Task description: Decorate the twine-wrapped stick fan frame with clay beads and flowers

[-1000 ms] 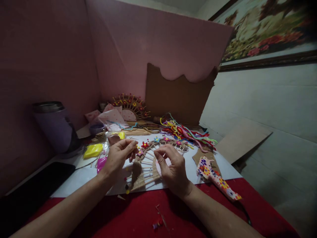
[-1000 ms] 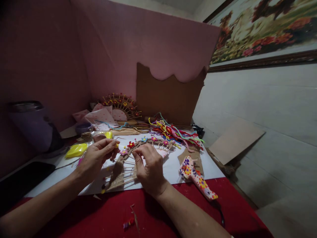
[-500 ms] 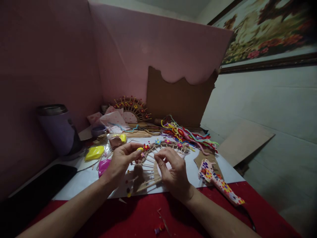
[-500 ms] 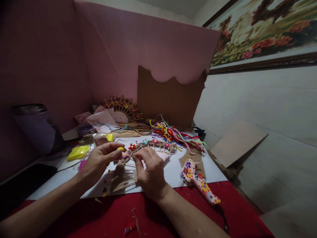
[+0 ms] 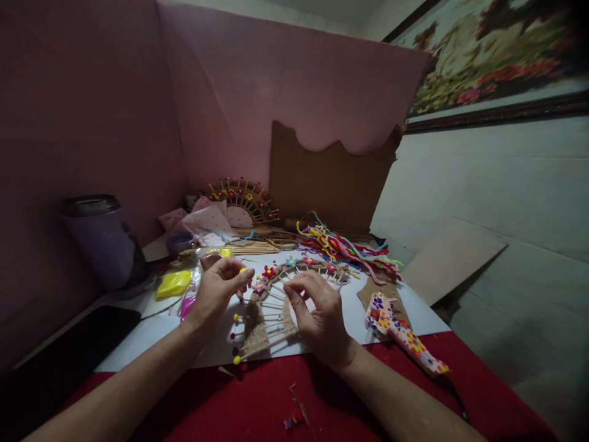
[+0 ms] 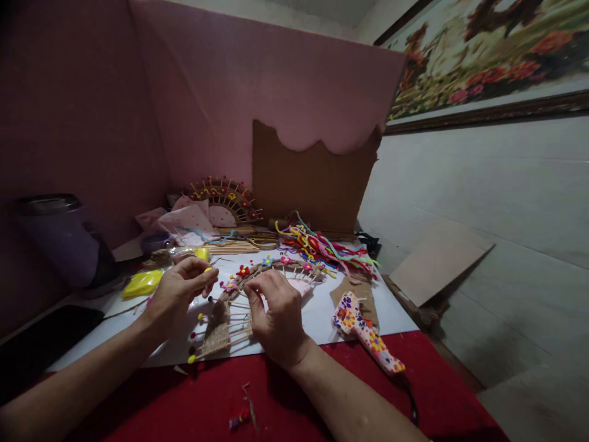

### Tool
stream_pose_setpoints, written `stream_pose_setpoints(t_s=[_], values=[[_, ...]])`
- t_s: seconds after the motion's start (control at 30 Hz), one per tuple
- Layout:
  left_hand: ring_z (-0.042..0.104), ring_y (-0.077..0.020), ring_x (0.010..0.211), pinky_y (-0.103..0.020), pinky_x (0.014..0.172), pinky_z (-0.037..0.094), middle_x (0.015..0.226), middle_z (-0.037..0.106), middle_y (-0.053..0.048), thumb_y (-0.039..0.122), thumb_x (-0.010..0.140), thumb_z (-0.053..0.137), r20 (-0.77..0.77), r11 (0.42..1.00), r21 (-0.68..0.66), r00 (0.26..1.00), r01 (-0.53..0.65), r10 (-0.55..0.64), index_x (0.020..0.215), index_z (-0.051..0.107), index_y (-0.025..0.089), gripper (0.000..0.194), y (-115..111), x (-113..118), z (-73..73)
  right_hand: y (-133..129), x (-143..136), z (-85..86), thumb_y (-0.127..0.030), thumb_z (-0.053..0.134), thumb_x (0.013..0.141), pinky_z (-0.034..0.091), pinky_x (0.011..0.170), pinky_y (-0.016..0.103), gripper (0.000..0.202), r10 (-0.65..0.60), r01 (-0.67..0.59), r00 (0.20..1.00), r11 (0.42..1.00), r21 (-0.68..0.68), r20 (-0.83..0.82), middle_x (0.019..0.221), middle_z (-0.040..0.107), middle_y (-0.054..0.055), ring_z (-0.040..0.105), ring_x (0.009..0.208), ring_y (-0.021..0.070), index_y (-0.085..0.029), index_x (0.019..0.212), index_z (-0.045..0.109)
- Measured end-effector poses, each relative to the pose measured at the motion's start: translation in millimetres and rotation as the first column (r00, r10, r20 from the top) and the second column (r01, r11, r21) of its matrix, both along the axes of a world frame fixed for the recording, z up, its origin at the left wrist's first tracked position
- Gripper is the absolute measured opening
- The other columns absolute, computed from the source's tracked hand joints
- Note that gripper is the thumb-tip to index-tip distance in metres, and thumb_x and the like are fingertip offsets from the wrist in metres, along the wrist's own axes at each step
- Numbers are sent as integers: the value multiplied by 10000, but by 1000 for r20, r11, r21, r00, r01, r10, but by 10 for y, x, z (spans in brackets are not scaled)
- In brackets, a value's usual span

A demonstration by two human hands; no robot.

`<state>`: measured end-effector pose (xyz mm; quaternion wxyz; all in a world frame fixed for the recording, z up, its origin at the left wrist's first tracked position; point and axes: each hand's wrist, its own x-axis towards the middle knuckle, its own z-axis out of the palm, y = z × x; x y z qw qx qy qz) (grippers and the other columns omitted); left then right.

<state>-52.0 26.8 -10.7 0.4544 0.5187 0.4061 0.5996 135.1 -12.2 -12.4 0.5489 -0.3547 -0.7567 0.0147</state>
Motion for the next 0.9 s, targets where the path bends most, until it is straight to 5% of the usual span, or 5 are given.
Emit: stream_pose_setpoints(t_s=[0.33, 0.77, 0.9], values=[[450, -68, 460, -198, 450, 333, 564, 575, 7, 425, 716, 674, 8, 999, -33, 1000, 19, -19, 688, 598, 121, 314, -55, 43, 56, -9, -8, -13, -142, 537, 858, 411, 675, 279, 89, 12, -12, 1000, 1000, -6, -4, 769, 581, 37, 532, 750, 158, -170, 779, 568], [498, -85, 558, -213, 533, 383, 708, 645, -20, 296, 644, 736, 33, 998, -60, 999, 17, -15, 895, 657, 128, 313, -51, 21, 15, -13, 7, -23, -153, 532, 859, 425, 682, 287, 90, 9, -9, 999, 1000, 14, -39, 765, 583, 38, 543, 742, 160, -178, 784, 575], [502, -83, 580, -203, 543, 386, 679, 615, 7, 267, 618, 755, -1, 999, -40, 1000, 13, -13, 859, 653, 138, 292, -53, 5, 12, -53, -14, -16, -196, 519, 866, 432, 665, 291, 114, 170, -172, 978, 985, 4, 118, 764, 601, 53, 547, 740, 164, -174, 786, 597]])
